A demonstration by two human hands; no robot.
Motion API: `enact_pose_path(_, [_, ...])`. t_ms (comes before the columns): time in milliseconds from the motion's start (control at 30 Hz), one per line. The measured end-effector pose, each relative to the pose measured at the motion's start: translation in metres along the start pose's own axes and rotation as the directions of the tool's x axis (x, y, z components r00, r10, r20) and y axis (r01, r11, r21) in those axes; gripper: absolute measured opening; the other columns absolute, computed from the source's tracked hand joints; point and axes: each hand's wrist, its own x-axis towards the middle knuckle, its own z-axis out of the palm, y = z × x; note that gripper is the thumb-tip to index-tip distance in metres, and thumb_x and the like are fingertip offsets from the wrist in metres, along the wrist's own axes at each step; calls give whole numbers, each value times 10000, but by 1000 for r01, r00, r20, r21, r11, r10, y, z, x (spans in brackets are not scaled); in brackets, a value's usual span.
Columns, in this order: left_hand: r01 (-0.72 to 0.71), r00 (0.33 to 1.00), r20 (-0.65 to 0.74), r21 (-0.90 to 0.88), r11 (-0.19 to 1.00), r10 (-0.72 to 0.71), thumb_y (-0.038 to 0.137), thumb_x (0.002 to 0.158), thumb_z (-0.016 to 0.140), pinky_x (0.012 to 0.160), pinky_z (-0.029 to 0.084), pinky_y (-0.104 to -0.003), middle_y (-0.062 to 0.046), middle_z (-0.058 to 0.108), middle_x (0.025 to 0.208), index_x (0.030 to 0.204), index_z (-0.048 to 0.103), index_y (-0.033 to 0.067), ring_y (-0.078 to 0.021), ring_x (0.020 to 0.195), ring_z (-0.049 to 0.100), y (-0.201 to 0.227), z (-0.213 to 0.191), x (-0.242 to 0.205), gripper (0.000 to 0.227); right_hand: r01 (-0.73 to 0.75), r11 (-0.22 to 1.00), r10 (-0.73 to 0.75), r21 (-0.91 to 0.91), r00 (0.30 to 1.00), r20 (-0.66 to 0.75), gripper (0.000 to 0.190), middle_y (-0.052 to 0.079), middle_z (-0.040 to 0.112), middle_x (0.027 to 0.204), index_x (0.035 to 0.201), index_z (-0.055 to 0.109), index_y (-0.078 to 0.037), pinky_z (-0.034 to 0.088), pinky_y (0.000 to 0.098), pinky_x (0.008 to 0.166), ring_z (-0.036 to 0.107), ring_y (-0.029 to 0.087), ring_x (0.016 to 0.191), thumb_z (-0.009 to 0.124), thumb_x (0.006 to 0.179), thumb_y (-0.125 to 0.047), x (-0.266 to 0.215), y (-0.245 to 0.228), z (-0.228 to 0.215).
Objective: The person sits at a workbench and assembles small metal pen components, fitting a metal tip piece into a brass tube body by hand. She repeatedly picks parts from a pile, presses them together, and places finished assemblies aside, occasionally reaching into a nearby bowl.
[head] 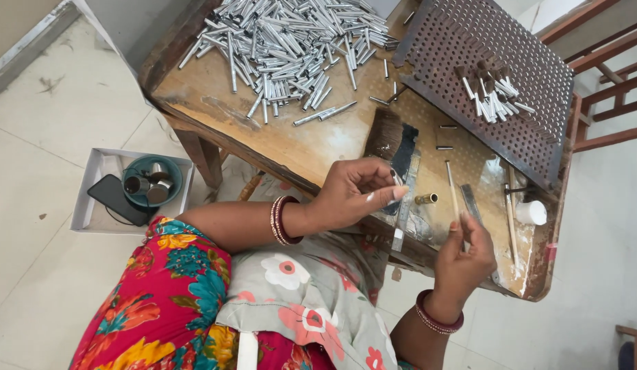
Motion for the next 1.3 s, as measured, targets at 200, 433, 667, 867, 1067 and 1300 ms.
enact_pose_path(200, [-230, 960, 211, 212, 950, 186, 159, 974, 766, 911, 551, -280, -131, 721, 1181, 999, 674, -19, -135, 1092, 658, 12, 16, -11, 201, 133, 786, -252, 604, 961, 116, 383, 182, 628, 1323, 1231, 633, 44, 517, 332, 1069, 630, 242, 1212, 717, 1018, -263, -37, -34, 16])
enact_pose_path(433, [-259, 948, 253, 252, 932, 195, 164, 1018, 686, 947, 574, -295, -154, 706, 1215, 1072, 636, 1, -240, 1112, 726, 21, 23, -20, 179, 183, 780, -195, 598, 980, -45, 283, 218, 726, 1176, 1079, 673, 45, 584, 342, 980, 728, 232, 1069, 753, 1025, -221, -50, -28, 28])
enact_pose_path(667, [-157, 977, 183, 269, 950, 110, 134, 1065, 605, 782, 585, -280, -94, 736, 979, 1056, 629, 5, -133, 897, 729, 25, 20, -16, 132, 250, 772, -272, 584, 961, -52, 318, 234, 734, 1113, 1041, 662, 42, 584, 316, 935, 734, 217, 1025, 755, 1011, -260, -49, -25, 31])
enact_pose_path(867, [-80, 986, 161, 265, 961, 37, 160, 1066, 595, 702, 553, -263, -51, 701, 850, 1002, 619, 8, -84, 772, 664, 24, 17, -14, 167, 240, 782, -268, 575, 963, -38, 326, 222, 742, 1075, 1021, 661, 41, 596, 303, 854, 740, 221, 938, 751, 1008, -272, -50, -26, 32])
enact_pose_path(1067, [24, 979, 197, 133, 991, -50, 202, 1089, 567, 678, 533, -238, -5, 674, 833, 986, 613, 25, -41, 762, 642, 24, 16, -16, 210, 234, 769, -271, 595, 962, -28, 326, 211, 731, 1057, 1015, 635, 37, 611, 329, 842, 747, 232, 898, 736, 1015, -273, -56, -26, 31])
enact_pose_path(1300, [116, 971, 209, 13, 993, -116, 197, 1099, 562, 668, 507, -227, 7, 650, 881, 1003, 597, 17, -37, 771, 606, 11, 15, -18, 207, 249, 766, -287, 593, 957, -30, 309, 210, 726, 1061, 1013, 629, 35, 612, 334, 832, 752, 248, 906, 732, 1025, -256, -58, -21, 33])
